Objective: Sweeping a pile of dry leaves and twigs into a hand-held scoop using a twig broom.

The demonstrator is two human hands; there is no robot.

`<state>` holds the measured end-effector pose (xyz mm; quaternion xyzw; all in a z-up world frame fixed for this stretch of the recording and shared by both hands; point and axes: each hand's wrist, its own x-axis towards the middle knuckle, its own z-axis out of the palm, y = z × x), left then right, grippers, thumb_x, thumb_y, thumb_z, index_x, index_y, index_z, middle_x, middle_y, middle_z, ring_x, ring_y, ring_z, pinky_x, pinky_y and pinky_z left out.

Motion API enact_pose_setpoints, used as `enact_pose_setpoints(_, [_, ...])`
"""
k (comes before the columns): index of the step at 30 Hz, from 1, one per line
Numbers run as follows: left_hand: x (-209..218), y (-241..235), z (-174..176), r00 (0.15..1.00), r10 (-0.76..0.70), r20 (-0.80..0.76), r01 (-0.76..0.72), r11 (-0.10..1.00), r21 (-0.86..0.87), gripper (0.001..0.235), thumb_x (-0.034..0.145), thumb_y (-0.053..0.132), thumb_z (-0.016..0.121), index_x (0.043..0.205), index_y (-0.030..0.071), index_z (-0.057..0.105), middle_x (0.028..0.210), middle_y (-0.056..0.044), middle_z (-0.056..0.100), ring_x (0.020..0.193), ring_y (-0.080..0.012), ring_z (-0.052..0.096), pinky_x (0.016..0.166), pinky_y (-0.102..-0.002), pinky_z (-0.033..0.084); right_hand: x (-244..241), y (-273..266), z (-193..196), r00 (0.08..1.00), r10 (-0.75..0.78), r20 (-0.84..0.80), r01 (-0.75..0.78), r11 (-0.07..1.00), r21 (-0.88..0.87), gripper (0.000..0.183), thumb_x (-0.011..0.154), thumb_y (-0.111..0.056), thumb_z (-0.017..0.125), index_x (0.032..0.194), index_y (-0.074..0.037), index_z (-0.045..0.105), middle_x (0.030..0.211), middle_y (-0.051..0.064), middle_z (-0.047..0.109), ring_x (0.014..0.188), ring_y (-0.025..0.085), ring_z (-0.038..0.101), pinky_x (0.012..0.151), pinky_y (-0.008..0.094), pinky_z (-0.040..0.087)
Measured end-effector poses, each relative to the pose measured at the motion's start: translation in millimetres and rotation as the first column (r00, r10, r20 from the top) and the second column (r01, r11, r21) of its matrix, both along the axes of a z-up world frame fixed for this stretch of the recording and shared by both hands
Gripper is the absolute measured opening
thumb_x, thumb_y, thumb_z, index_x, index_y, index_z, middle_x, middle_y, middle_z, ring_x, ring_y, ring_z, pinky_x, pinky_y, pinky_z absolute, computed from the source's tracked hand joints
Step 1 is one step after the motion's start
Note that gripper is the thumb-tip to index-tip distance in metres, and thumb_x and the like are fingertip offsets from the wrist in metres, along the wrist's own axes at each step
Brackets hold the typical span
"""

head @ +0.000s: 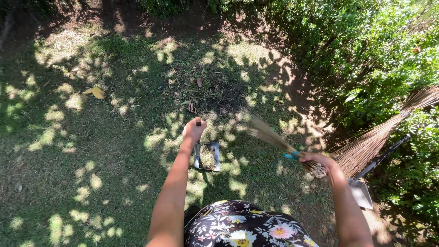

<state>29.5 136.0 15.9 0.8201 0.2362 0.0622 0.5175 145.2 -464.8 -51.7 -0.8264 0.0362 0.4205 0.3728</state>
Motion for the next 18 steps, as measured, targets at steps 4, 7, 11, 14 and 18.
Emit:
enact_pose_setpoints(4, [7,5,-7,1.000,-0.029,0.004,0.029,0.967,-0.251,0.022,0.086,0.032,0.072,0.080,0.015,0.061,0.067,0.000,0.059,0.053,-0.0118,0.054,0.050,-0.033,0.050,-28,86,33,0.944,-0.307,-0.123,0.312,0.950,0.020,0.079,0.076,-0.031,0.078,0.145,-0.024,0.042,0.096,0.013,0.074,0.068,0.021,0.060,0.061,0.035,0.053])
enact_pose_setpoints(7, [10,13,-5,0.982,-0.178,-0.067,0.157,0.958,-0.239,0.030,0.092,0.035,0.070,0.082,0.010,0.056,0.068,-0.001,0.057,0.052,-0.0130,0.052,0.047,-0.032,0.047,-23,120,-31,0.911,-0.382,-0.156,0.399,0.911,0.101,0.044,0.081,-0.034,0.075,0.113,-0.007,0.064,0.080,0.012,0.067,0.056,0.020,0.060,0.050,0.034,0.054])
enact_pose_setpoints(11, [2,23,38,0.944,-0.258,-0.204,0.261,0.965,-0.011,0.021,0.091,0.037,0.070,0.087,0.017,0.065,0.073,-0.003,0.066,0.062,-0.0144,0.062,0.061,-0.033,0.053,-105,143,-14,0.894,-0.411,-0.179,0.428,0.901,0.068,0.033,0.087,-0.029,0.074,0.102,0.000,0.068,0.083,0.011,0.071,0.061,0.018,0.066,0.054,0.029,0.057])
enact_pose_setpoints(14, [13,33,16,0.957,-0.289,-0.042,0.284,0.888,0.360,0.018,0.088,0.038,0.074,0.089,0.020,0.071,0.078,-0.006,0.068,0.075,-0.0190,0.062,0.072,-0.035,0.053,-198,252,39,0.944,-0.311,-0.112,0.320,0.774,0.546,0.050,0.089,-0.035,0.065,0.116,0.007,0.069,0.098,0.014,0.079,0.085,0.016,0.078,0.074,0.024,0.063])
enact_pose_setpoints(18, [46,44,-72,0.902,-0.070,0.426,0.228,0.915,-0.333,0.005,0.092,0.013,0.067,0.095,0.009,0.064,0.089,-0.002,0.071,0.083,-0.0101,0.066,0.077,-0.030,0.055,-136,250,-26,0.963,-0.173,-0.209,0.184,0.982,0.037,0.071,0.085,-0.032,0.071,0.149,-0.015,0.045,0.099,0.004,0.073,0.076,0.020,0.077,0.064,0.032,0.065])
